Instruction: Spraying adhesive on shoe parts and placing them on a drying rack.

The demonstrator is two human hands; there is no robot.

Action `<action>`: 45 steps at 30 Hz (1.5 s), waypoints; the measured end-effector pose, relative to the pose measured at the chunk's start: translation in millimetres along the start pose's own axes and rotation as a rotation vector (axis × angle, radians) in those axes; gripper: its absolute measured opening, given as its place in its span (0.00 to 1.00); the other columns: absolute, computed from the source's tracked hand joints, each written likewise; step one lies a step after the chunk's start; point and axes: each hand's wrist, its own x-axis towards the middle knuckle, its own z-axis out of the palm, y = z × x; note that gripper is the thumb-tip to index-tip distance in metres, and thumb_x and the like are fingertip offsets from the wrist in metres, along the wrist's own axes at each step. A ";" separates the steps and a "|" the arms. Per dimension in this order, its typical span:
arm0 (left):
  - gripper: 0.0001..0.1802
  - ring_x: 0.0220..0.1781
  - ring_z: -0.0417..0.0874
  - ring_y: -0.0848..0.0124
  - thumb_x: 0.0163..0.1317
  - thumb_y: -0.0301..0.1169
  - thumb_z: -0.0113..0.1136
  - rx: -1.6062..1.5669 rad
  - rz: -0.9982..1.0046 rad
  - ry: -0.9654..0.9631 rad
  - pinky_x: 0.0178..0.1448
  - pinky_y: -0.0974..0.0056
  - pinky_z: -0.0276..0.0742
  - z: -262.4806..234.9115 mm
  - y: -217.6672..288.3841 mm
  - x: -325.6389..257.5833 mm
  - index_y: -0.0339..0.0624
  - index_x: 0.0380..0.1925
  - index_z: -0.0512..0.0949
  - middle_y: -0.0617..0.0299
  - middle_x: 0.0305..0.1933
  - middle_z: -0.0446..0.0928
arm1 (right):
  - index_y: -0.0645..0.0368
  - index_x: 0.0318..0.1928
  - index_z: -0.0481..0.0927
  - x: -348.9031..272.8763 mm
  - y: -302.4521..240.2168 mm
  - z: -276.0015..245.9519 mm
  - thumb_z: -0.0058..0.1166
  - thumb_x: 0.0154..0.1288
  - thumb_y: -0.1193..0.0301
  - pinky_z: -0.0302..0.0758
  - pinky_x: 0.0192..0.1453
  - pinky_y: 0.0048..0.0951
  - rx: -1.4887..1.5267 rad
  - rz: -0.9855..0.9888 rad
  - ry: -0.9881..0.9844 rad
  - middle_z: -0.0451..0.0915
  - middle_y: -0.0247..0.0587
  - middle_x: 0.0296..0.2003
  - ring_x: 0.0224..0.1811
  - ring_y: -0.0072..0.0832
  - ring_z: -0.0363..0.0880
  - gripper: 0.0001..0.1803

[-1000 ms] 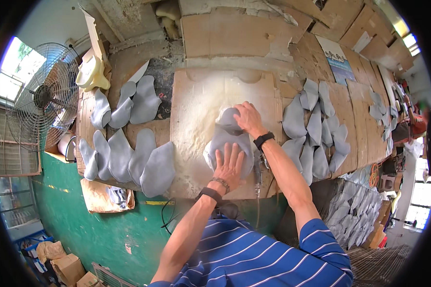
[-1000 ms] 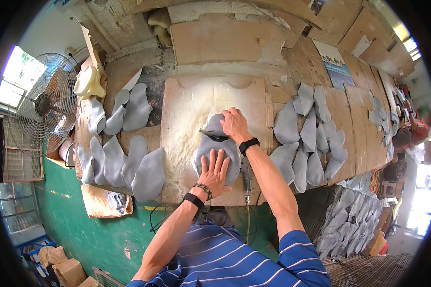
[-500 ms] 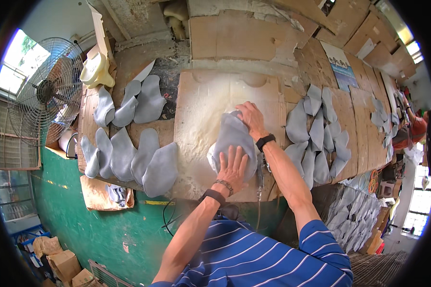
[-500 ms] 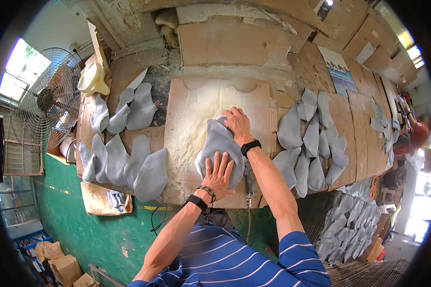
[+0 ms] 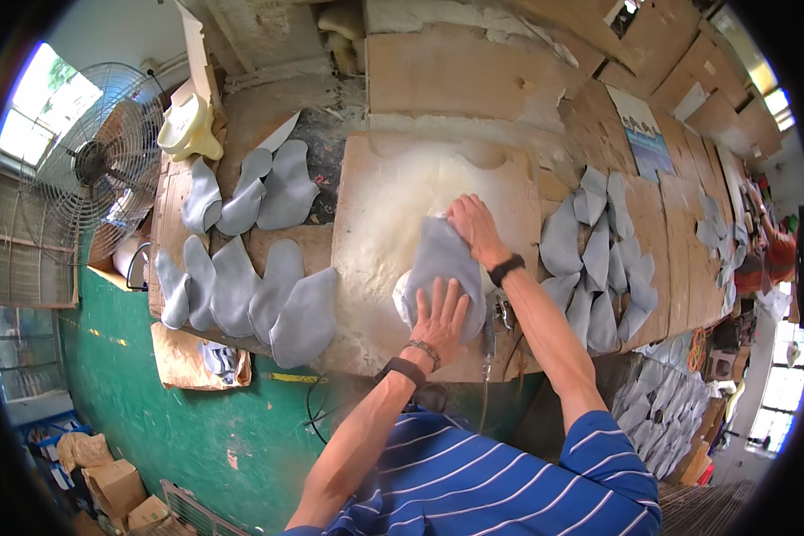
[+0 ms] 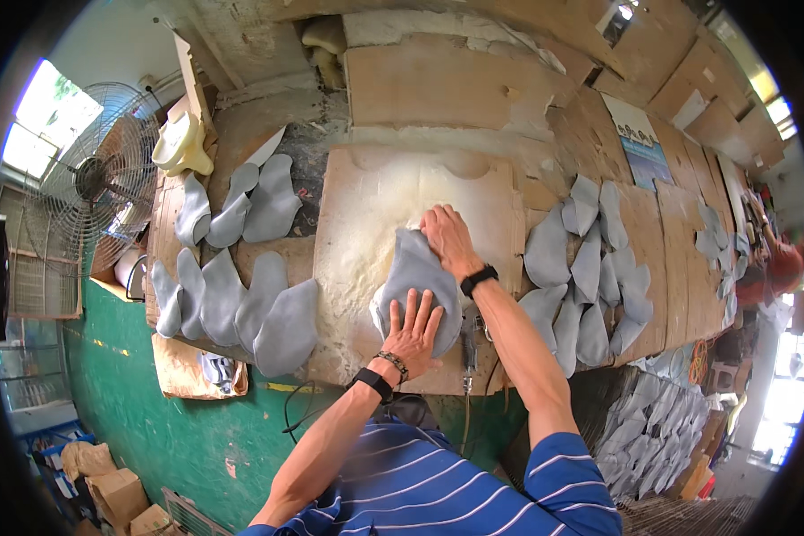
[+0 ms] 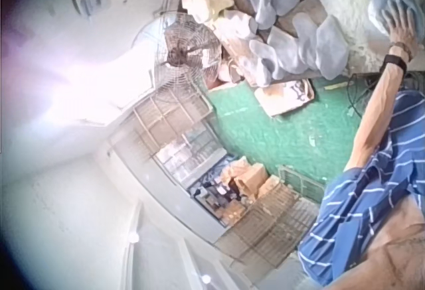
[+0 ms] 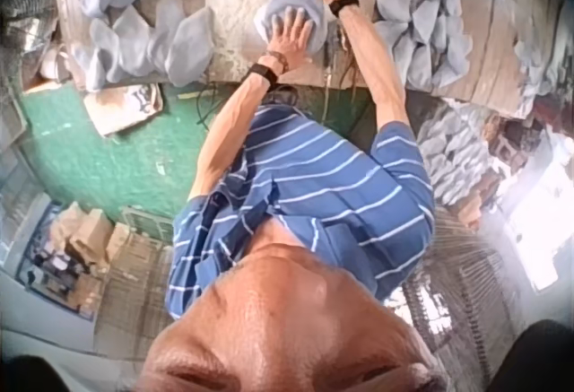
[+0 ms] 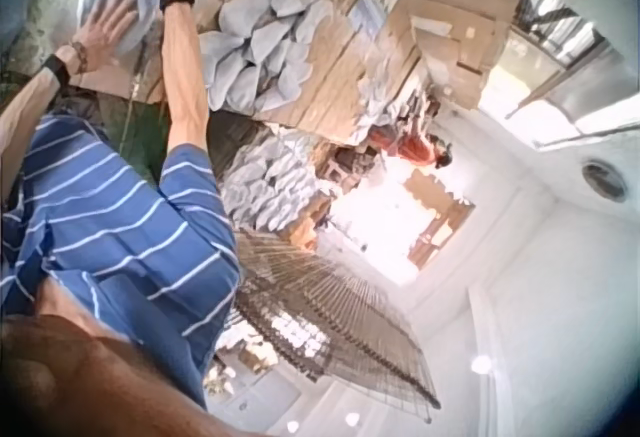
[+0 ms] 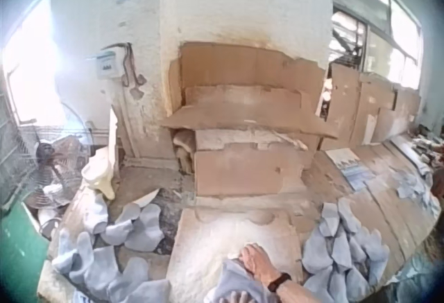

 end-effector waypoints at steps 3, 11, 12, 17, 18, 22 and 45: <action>0.61 0.81 0.41 0.39 0.42 0.53 0.76 0.005 -0.008 -0.033 0.76 0.28 0.38 -1.3 1.8 -0.4 0.38 0.72 0.56 0.42 0.79 0.45 | 0.60 0.37 0.72 -3.7 -3.8 -11.6 0.53 0.58 0.79 0.71 0.50 0.42 0.164 -0.062 0.012 0.77 0.44 0.33 0.41 0.45 0.74 0.06; 0.60 0.80 0.43 0.40 0.44 0.54 0.74 0.067 0.006 -0.115 0.76 0.29 0.39 -6.3 1.6 5.5 0.38 0.72 0.55 0.44 0.76 0.53 | 0.58 0.33 0.74 19.9 25.5 27.3 0.50 0.55 0.79 0.74 0.48 0.37 -0.035 -0.001 0.063 0.80 0.44 0.30 0.38 0.41 0.77 0.05; 0.60 0.80 0.43 0.40 0.44 0.54 0.74 0.074 0.021 -0.067 0.76 0.29 0.40 -6.5 1.3 5.5 0.38 0.72 0.56 0.43 0.77 0.51 | 0.58 0.32 0.75 20.1 27.4 32.5 0.49 0.55 0.79 0.74 0.48 0.37 -0.017 0.109 -0.064 0.80 0.44 0.30 0.39 0.41 0.78 0.04; 0.59 0.81 0.43 0.41 0.42 0.54 0.75 0.057 0.021 -0.008 0.75 0.30 0.44 -6.2 2.7 3.9 0.39 0.71 0.58 0.42 0.79 0.47 | 0.59 0.33 0.76 11.5 39.0 25.9 0.52 0.57 0.73 0.76 0.49 0.37 0.012 0.063 -0.047 0.82 0.47 0.31 0.40 0.42 0.79 0.04; 0.59 0.81 0.43 0.41 0.42 0.54 0.75 0.052 0.024 -0.007 0.75 0.30 0.44 -6.6 3.2 3.8 0.39 0.71 0.58 0.42 0.79 0.47 | 0.59 0.33 0.76 11.5 39.3 22.6 0.53 0.58 0.71 0.76 0.49 0.38 0.011 0.104 -0.113 0.82 0.47 0.32 0.41 0.43 0.79 0.06; 0.59 0.80 0.44 0.41 0.42 0.52 0.75 0.104 0.040 -0.007 0.76 0.31 0.44 -8.5 1.4 3.5 0.40 0.72 0.59 0.42 0.79 0.48 | 0.60 0.34 0.76 19.8 36.2 22.8 0.54 0.58 0.68 0.77 0.49 0.39 0.073 0.132 -0.108 0.83 0.48 0.34 0.41 0.44 0.79 0.08; 0.74 0.82 0.34 0.42 0.35 0.52 0.81 -0.037 0.036 -0.080 0.78 0.32 0.34 -4.9 -0.7 2.2 0.35 0.75 0.45 0.41 0.81 0.39 | 0.63 0.52 0.76 -104.8 -28.7 -43.0 0.52 0.69 0.70 0.76 0.56 0.45 0.187 0.477 0.266 0.79 0.54 0.50 0.52 0.52 0.77 0.15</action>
